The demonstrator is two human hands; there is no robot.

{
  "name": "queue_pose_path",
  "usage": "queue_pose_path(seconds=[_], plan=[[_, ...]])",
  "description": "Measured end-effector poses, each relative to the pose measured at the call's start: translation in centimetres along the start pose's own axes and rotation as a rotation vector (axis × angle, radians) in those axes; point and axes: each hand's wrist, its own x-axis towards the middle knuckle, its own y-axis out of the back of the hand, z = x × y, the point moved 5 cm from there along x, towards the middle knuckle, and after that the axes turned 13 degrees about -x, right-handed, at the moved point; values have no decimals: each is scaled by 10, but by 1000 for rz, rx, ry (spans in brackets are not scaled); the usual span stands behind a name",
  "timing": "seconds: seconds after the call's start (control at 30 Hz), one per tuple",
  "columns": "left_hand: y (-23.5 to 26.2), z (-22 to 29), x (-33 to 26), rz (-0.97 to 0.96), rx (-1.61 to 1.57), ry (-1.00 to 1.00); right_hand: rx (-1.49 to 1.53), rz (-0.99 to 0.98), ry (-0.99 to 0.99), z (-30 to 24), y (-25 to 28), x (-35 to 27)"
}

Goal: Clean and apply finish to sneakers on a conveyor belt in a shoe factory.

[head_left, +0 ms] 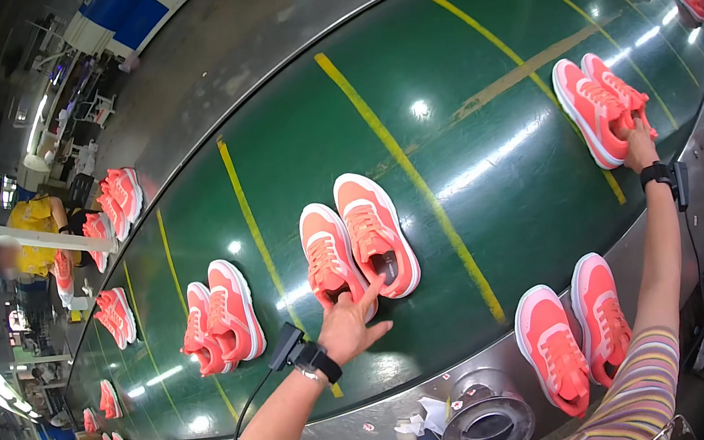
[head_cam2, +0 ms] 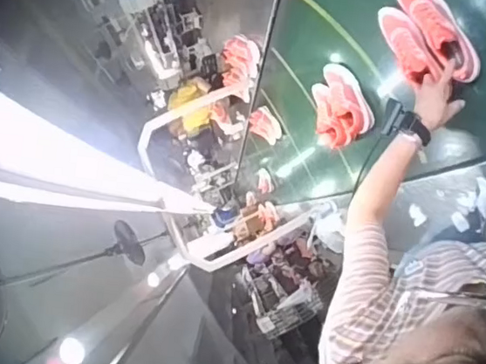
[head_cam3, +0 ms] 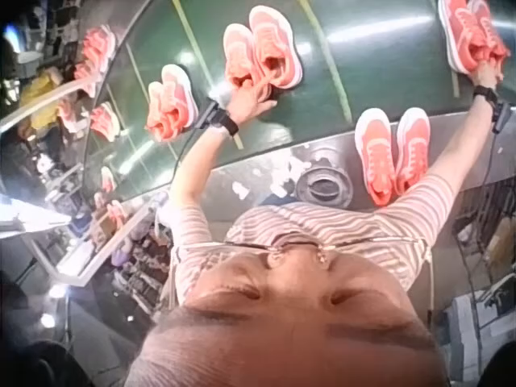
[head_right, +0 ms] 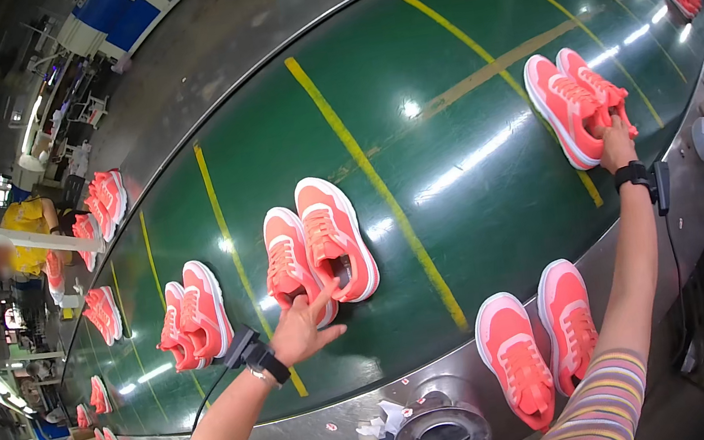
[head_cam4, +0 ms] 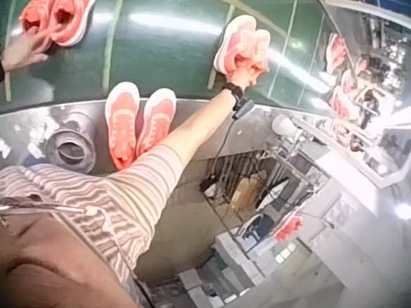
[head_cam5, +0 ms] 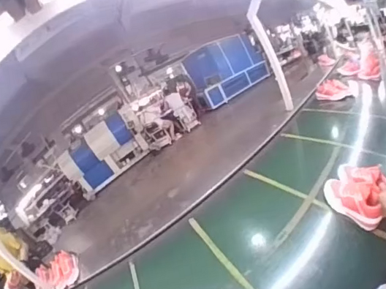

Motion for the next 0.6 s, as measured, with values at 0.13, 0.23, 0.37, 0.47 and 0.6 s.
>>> queue_pose_path(seconds=[0.13,0.23,0.37,0.47,0.6], plan=[[-21,-28,19,122,-272,35,62,30,128,-19,24,-12],[-10,-29,17,269,-248,18,75,114,50,-43,68,-40],[30,-16,-49,320,-413,-105,363,374,218,-28,94,-67],[47,-24,-136,359,-428,-87,1073,122,279,-76,171,-132],[38,-50,-253,311,-362,-39,1188,244,574,-155,298,-284]])
